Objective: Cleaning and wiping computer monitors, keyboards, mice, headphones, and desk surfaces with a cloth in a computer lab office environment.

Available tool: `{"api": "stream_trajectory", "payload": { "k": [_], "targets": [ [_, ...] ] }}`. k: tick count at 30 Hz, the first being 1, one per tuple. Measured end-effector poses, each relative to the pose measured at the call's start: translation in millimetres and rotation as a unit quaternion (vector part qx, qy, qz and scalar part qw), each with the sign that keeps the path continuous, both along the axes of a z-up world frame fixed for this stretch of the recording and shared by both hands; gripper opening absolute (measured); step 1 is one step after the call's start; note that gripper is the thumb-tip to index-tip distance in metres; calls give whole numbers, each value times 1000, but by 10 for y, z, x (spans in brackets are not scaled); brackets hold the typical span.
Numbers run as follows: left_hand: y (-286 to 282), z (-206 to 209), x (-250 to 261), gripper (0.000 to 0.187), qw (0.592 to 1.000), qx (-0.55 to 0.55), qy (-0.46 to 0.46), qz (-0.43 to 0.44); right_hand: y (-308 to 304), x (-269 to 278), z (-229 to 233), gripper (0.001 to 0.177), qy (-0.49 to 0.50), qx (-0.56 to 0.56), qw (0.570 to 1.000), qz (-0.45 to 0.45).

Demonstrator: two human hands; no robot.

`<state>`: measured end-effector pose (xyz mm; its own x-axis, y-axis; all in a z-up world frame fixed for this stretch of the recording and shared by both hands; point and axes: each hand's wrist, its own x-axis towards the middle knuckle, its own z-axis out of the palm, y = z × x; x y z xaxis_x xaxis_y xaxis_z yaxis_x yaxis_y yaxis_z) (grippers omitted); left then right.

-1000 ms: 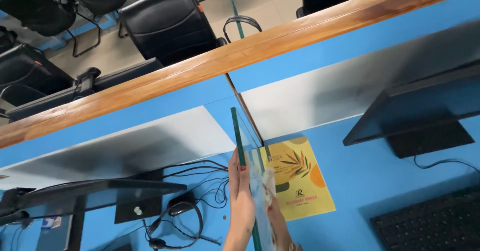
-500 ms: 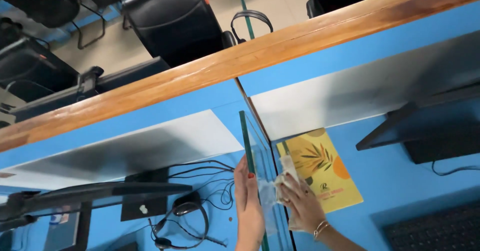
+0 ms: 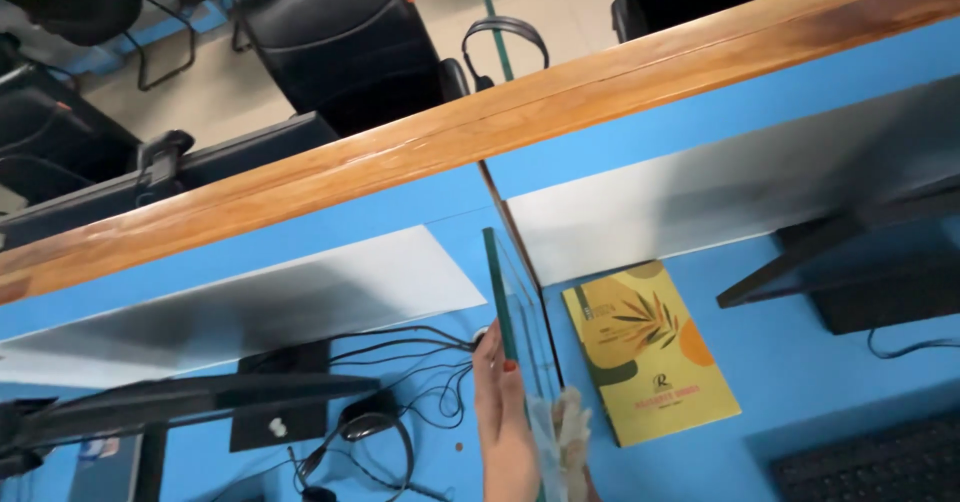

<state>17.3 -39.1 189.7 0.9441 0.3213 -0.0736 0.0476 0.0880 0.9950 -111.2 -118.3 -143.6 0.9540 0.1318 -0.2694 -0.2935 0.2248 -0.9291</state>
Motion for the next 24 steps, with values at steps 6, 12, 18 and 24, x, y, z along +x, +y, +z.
{"api": "stream_trajectory", "payload": {
  "k": [6,12,18,24],
  "targets": [
    [19,19,12,50,1000,24,-9,10,376,1693,649,68,76,189,979,27],
    [-1,263,-78,49,999,-8,-47,-4,587,2683,432,68,193,235,951,46],
    [-1,-106,-56,46,992,-23,-124,-24,343,2209,1777,52,100,350,930,45],
    [92,-319,-102,47,992,24,-120,-24,45,971,3212,66,-217,133,966,45]
  ]
}}
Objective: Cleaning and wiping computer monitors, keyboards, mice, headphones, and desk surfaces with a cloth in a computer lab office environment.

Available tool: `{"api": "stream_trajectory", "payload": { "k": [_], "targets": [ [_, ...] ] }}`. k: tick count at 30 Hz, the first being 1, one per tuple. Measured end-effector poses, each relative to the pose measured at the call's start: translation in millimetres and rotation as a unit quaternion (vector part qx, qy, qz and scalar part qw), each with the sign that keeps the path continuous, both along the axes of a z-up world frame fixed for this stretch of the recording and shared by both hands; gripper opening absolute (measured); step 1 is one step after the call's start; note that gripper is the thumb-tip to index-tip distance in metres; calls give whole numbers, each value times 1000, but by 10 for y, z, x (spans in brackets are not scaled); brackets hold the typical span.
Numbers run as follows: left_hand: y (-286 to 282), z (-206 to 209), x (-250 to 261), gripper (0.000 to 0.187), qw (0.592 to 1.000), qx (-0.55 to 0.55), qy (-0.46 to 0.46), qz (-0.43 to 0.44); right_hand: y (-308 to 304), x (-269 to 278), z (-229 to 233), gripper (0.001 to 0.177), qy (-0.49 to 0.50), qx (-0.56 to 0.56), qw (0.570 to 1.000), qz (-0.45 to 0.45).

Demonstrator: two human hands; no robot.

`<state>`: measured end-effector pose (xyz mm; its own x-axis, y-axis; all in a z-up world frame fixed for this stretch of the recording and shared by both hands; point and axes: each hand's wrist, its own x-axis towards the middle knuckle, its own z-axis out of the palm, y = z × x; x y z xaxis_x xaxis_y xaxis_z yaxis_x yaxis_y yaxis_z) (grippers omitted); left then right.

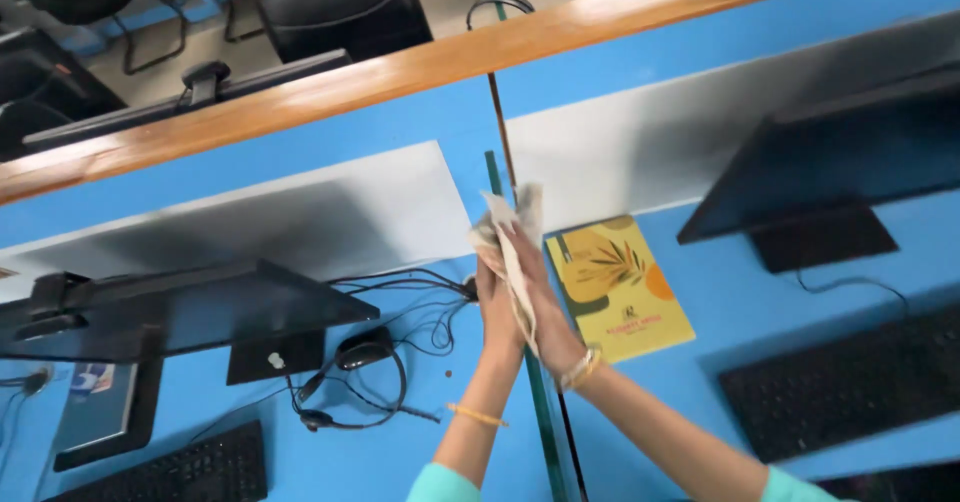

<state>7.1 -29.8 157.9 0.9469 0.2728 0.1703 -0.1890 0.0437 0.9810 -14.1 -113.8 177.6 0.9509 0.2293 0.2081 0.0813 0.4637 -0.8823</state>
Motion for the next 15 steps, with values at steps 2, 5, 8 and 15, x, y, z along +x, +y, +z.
{"api": "stream_trajectory", "payload": {
  "k": [2,5,8,15],
  "targets": [
    [-25,66,-82,50,998,-48,31,-19,-64,-393,-150,75,-176,-174,967,-67],
    [-103,213,-377,56,985,-134,93,-51,-32,-457,-1114,82,-16,-132,991,-35],
    [-129,345,-862,62,982,-120,120,-88,-111,-921,-1545,84,97,-45,994,-6],
    [-126,186,-1095,61,987,-100,62,-113,-209,-1948,-1766,72,297,72,952,-17]
  ]
}}
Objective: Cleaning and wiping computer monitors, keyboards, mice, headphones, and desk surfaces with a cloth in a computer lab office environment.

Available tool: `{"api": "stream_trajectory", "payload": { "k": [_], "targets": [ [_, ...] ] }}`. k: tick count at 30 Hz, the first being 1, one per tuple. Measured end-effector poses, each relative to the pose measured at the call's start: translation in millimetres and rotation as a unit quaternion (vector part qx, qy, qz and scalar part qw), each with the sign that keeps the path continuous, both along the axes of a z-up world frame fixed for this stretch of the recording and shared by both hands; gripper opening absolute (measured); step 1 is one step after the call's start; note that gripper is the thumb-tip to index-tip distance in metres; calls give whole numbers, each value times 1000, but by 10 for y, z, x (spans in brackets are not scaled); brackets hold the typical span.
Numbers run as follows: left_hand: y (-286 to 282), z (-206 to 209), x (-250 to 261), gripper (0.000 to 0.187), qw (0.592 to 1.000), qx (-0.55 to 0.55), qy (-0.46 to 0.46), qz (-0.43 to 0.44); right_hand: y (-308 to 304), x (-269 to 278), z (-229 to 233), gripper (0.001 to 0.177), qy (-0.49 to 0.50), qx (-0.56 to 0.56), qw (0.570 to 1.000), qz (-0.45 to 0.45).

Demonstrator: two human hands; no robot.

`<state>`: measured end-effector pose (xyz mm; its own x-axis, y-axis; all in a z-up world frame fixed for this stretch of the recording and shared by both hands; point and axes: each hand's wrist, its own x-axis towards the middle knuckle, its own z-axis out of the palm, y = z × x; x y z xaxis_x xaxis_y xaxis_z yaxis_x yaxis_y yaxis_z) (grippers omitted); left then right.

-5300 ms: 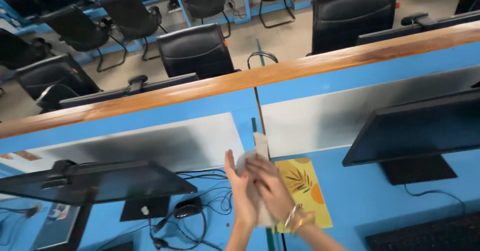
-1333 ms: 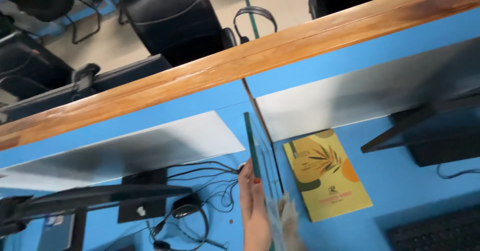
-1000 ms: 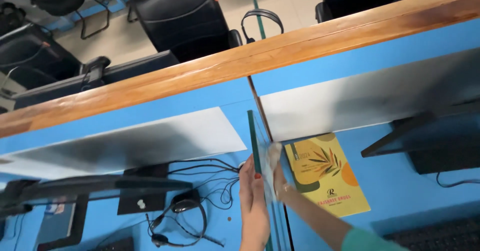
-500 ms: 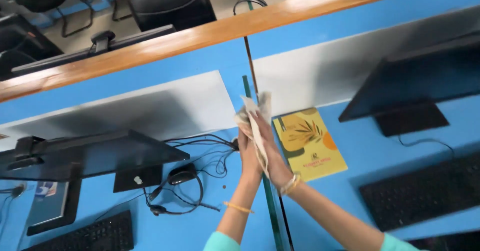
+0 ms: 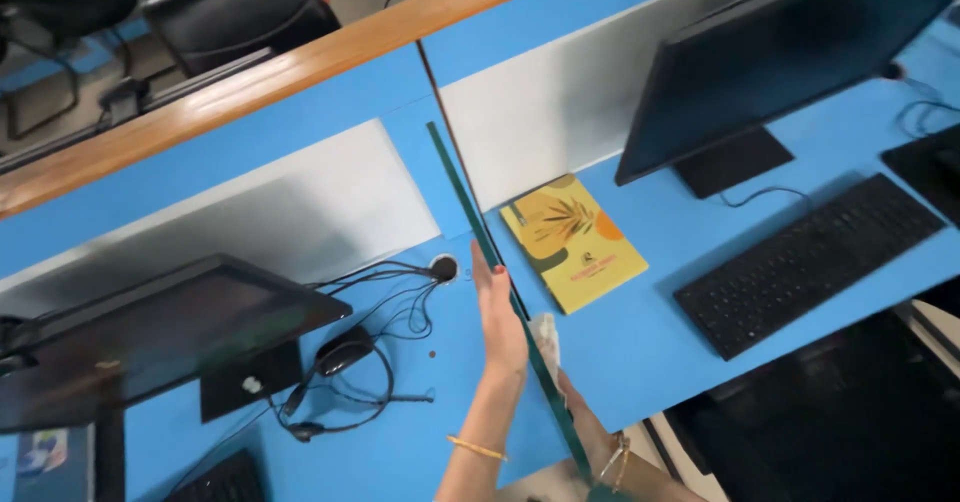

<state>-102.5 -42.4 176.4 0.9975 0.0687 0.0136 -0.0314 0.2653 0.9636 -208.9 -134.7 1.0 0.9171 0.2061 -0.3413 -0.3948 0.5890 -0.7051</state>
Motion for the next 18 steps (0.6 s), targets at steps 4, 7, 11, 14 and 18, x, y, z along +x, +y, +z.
{"api": "stream_trajectory", "payload": {
  "k": [4,7,11,14,18],
  "targets": [
    [-4,-10,-29,59,999,3,-45,3,-39,64,1117,69,-4,-70,997,19],
    [43,-536,150,60,999,-37,-28,4,-62,-24,1720,66,-172,-74,982,13],
    [68,-889,400,62,995,-45,-89,15,-81,-628,1466,40,-336,-298,888,-100],
    [40,-483,220,60,995,35,-88,35,56,-1118,919,32,-322,-330,863,-208],
    [0,-120,50,61,999,29,-38,24,358,-1571,-753,32,-286,-304,889,-192]
  ]
}}
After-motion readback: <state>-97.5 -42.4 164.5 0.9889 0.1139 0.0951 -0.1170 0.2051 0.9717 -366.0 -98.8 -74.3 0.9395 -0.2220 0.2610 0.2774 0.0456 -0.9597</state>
